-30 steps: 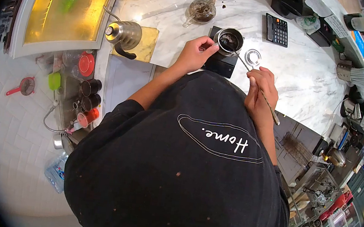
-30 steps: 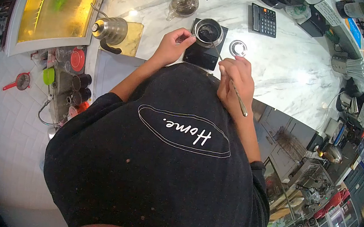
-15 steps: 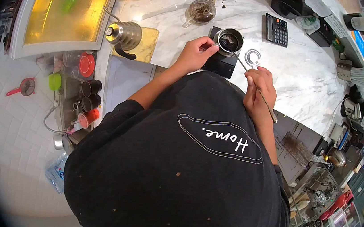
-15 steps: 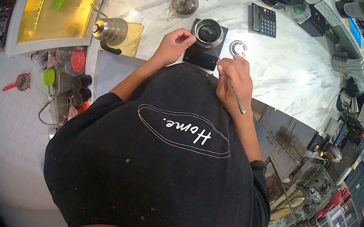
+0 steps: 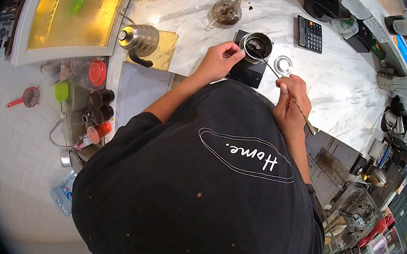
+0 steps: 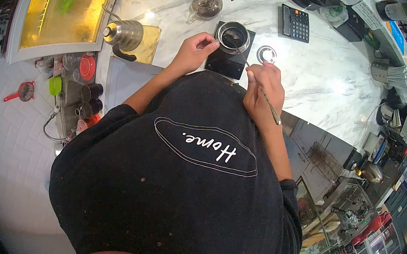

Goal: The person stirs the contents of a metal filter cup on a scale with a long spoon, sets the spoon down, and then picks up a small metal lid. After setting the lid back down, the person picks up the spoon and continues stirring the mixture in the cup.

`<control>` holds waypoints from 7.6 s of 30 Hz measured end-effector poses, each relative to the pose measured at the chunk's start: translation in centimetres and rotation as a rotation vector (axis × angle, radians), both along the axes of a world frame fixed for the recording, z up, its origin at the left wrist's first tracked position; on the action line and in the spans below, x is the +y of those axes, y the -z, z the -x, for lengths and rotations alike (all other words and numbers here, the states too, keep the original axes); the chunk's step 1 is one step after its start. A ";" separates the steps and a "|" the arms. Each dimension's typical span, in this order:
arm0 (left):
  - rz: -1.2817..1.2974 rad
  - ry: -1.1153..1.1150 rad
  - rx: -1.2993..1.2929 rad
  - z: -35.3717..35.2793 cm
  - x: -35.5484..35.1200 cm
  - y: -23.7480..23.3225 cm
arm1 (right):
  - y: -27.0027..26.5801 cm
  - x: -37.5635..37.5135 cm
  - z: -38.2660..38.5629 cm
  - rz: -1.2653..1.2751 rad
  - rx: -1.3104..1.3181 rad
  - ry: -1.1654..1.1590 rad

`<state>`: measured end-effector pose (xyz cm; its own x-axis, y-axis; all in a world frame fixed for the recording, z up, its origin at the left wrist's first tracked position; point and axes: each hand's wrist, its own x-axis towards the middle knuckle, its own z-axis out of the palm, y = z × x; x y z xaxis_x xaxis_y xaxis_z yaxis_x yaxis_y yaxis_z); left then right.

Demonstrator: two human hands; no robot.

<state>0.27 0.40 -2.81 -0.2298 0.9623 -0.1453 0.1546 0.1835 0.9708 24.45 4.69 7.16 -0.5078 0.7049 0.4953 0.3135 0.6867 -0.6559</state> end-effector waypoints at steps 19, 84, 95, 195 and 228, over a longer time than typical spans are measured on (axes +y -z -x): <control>-0.021 -0.008 0.008 -0.1 -0.1 0.3 | 0.1 0.3 0.3 -0.015 -0.028 0.109; -0.018 -0.001 -0.035 0.0 0.0 0.4 | 1.0 0.6 0.0 0.011 0.020 0.096; -0.005 -0.001 -0.035 -0.1 0.0 0.1 | 0.7 0.4 0.3 -0.019 0.046 0.057; -0.358 -0.420 0.533 -7.2 -0.6 -3.5 | -2.3 1.4 -3.8 -0.007 -0.037 -0.010; -0.388 -0.430 0.466 -7.3 -0.5 -4.1 | 2.6 6.5 -5.8 1.344 0.820 0.232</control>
<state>7.56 -0.07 1.28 -0.5527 0.7357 0.3915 0.5582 -0.0220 0.8294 30.30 11.22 4.52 -0.2519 0.8564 -0.4507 -0.4036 -0.5162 -0.7554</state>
